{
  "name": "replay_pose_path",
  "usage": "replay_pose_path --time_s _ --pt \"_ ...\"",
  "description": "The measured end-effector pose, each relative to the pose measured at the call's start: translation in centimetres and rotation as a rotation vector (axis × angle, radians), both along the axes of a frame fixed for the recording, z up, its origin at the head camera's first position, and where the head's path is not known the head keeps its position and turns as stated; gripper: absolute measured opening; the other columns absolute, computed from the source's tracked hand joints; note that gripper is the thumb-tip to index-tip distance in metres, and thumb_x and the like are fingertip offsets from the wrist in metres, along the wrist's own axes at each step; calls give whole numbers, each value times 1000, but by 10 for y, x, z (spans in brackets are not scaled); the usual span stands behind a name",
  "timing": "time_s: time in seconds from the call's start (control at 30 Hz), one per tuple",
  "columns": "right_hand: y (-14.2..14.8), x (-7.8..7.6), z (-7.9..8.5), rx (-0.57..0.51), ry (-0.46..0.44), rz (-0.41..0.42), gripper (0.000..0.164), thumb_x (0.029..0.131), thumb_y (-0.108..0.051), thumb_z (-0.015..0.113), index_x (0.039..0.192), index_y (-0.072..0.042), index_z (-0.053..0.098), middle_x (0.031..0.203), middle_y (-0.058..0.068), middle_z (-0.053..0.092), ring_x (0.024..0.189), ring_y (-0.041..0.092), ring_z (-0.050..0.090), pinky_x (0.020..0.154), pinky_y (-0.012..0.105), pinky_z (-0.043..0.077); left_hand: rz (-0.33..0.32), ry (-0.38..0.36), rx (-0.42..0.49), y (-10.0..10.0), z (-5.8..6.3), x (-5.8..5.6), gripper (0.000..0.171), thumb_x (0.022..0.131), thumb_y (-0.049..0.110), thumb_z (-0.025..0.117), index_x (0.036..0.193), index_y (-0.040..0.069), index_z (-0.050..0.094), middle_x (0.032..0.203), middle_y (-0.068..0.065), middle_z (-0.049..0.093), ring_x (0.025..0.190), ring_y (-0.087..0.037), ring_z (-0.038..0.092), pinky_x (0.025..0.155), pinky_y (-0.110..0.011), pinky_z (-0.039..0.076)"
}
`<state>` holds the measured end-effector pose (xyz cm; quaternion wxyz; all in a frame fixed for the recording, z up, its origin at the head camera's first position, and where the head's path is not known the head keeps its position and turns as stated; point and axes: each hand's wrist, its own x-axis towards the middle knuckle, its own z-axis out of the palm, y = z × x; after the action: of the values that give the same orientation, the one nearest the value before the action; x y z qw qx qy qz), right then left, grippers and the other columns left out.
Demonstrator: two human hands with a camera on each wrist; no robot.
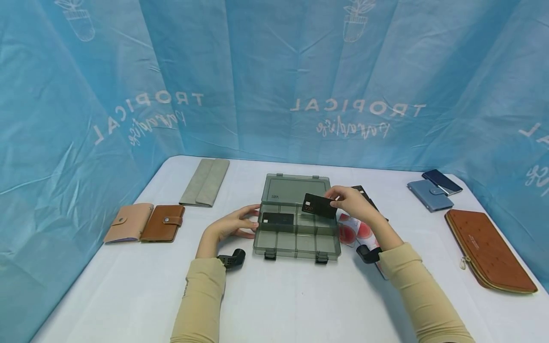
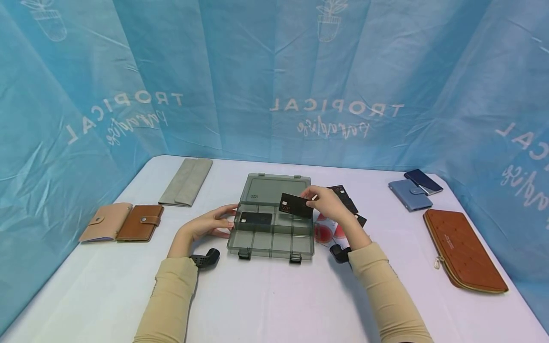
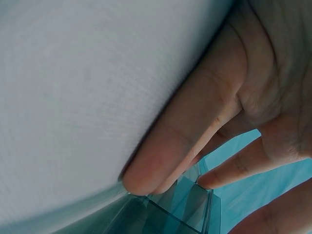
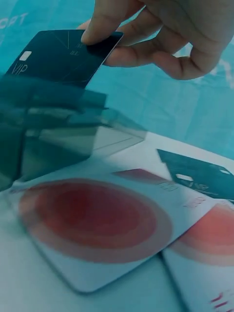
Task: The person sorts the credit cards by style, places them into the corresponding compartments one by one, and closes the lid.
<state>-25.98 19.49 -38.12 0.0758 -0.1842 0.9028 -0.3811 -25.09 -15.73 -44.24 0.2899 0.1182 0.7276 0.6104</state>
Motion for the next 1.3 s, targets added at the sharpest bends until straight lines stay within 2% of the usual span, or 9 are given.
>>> replay_pose_path --time_s 0.1,0.2,0.27,0.37,0.5,0.63,0.77,1.07,1.3 --pt "-7 2 -4 89 40 21 18 89 -4 57 106 -7 63 99 11 59 83 24 58 55 30 48 -3 0 6 0 0 1 74 87 12 61 148 12 20 146 -18 22 102 -24 54 86 -40 53" --pt "-14 6 -8 189 101 41 18 86 -4 61 103 -10 65 95 8 62 82 24 60 71 39 48 -7 3 12 0 1 1 74 87 13 61 148 12 20 146 -19 22 100 -23 55 85 -40 53" --pt "-17 8 -9 250 143 47 18 85 -5 64 101 -12 65 93 5 64 82 23 60 83 48 40 -6 2 13 0 1 1 74 86 14 62 148 12 21 146 -19 22 100 -23 55 85 -40 53" --pt "-21 10 -12 307 189 62 18 84 -6 65 99 -15 66 90 1 66 84 22 61 85 54 31 -5 2 12 0 1 1 74 86 14 62 148 13 21 146 -18 22 100 -23 55 85 -41 53" --pt "-24 10 -17 390 277 82 18 82 -8 67 98 -16 69 90 -1 67 87 20 61 81 49 36 -3 0 9 0 1 1 74 87 13 62 148 13 21 146 -18 22 101 -24 55 86 -40 52" --pt "-25 10 -20 495 395 107 21 79 -10 71 99 -15 72 89 -1 64 82 18 60 66 36 38 -4 -3 10 0 1 1 74 87 14 62 148 13 20 146 -18 22 102 -23 54 86 -40 52" --pt "-25 11 -21 568 484 128 24 77 -9 73 100 -15 73 87 -1 64 80 18 59 62 33 39 -5 -2 7 0 2 1 75 86 14 62 148 13 20 146 -18 22 104 -24 54 86 -40 52" --pt "-22 11 -23 582 494 138 23 77 -7 73 99 -13 72 98 3 68 92 25 59 71 41 45 -8 3 3 0 2 1 76 86 15 62 148 13 20 146 -18 22 106 -25 53 86 -40 52" --pt "-13 11 -22 447 486 204 22 77 4 69 96 -7 73 92 6 65 87 25 59 71 38 52 -9 14 -10 2 1 -1 76 86 17 63 148 13 20 146 -19 22 101 -24 54 85 -40 53"
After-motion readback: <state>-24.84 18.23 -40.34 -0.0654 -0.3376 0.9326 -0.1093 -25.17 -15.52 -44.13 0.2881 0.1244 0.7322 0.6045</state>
